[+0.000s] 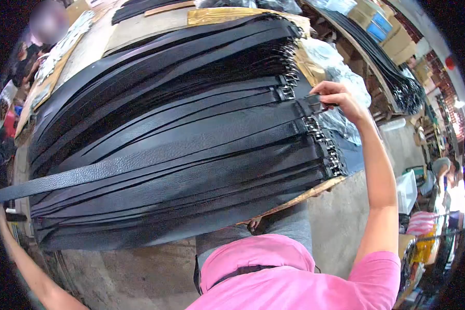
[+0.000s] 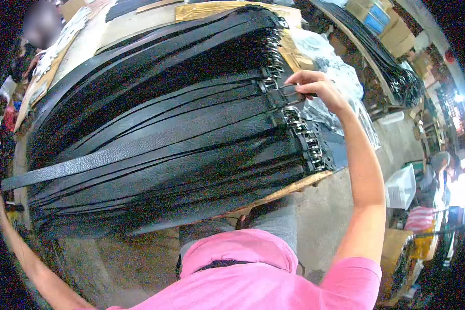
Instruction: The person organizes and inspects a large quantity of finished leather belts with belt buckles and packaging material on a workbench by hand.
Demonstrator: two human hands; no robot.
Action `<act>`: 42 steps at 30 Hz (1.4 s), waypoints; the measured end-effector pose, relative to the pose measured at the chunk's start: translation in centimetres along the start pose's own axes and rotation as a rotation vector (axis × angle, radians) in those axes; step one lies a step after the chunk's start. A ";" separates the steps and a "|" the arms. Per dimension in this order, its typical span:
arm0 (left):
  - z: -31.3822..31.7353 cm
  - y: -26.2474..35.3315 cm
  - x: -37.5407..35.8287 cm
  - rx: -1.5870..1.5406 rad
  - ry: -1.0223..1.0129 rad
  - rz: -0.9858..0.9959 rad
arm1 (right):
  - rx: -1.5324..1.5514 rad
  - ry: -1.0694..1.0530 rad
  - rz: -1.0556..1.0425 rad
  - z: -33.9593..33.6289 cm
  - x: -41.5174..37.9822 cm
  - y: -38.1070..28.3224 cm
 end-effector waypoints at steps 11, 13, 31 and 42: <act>9.1 0.5 -7.9 -0.001 -0.044 -0.016 | 0.154 -0.007 0.072 0.7 0.1 0.8; 8.6 -0.5 -7.2 -0.132 0.084 0.029 | 0.103 0.018 0.047 -0.1 0.5 1.1; 24.7 9.3 -23.4 -0.013 -0.715 -0.132 | -0.321 -0.103 -0.021 3.0 0.0 6.4; 25.4 9.0 -23.4 -0.034 -0.850 -0.173 | -0.684 -0.378 -0.310 8.7 0.4 1.5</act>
Point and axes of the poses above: each hand's wrist, its own x-axis towards the middle knuckle, its own z-axis out of the palm, y = z × x, the point moved 9 cm from there along x, towards the middle knuckle, and after that the axes turned 3 degrees about -z, right-handed, at the moved point
